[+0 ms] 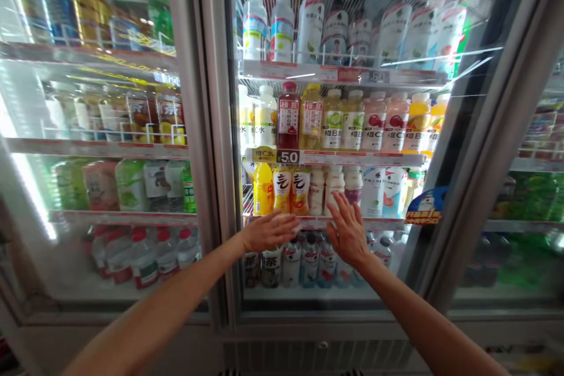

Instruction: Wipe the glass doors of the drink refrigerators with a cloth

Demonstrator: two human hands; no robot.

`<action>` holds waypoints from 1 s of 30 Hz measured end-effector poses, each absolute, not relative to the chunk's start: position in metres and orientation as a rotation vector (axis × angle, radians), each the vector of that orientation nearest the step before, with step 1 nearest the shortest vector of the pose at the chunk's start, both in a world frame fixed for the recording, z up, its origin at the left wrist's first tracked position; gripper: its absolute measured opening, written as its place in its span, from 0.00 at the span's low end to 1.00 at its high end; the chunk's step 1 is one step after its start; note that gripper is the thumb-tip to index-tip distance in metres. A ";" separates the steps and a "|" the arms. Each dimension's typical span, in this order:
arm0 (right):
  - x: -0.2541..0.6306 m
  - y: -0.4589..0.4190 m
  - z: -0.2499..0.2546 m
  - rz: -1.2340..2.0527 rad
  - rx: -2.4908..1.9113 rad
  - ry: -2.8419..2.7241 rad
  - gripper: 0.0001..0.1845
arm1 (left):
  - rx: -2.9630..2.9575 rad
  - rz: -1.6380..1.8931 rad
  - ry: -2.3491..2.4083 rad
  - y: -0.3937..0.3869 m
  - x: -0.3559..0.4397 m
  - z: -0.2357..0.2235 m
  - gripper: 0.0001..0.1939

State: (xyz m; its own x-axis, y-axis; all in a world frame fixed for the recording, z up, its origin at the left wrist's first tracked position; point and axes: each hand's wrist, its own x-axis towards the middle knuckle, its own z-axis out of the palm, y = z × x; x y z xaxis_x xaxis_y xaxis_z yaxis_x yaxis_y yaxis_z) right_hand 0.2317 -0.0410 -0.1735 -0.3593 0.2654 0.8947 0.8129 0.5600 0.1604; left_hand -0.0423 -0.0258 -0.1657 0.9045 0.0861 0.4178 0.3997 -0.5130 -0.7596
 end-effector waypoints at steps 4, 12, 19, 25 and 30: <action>0.243 -0.041 -0.180 -0.752 -0.957 -1.803 0.34 | -1.803 -0.826 -0.785 -0.021 -0.028 -0.141 0.24; 0.265 -0.046 -0.199 -0.781 -1.018 -1.799 0.34 | -2.029 -0.429 -0.343 -0.020 -0.007 -0.155 0.19; 0.274 -0.056 -0.211 -0.714 -0.996 -1.764 0.34 | -1.859 -0.820 -0.572 -0.019 0.016 -0.146 0.24; 0.214 -0.058 -0.212 -0.466 -0.566 -1.852 0.33 | -1.789 -1.098 -0.881 -0.019 0.048 -0.177 0.28; 0.146 -0.037 -0.195 -0.473 -0.755 -1.779 0.31 | -1.868 -0.935 -0.893 -0.032 0.007 -0.185 0.35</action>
State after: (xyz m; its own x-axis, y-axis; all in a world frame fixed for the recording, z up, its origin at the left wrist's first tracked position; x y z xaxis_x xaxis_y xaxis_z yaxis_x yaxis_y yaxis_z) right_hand 0.1460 -0.0366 -0.1954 -0.2041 0.2598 0.9439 0.6943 0.7181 -0.0475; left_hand 0.0066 -0.0319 -0.1849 0.4669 0.2173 0.8572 0.8463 -0.3909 -0.3619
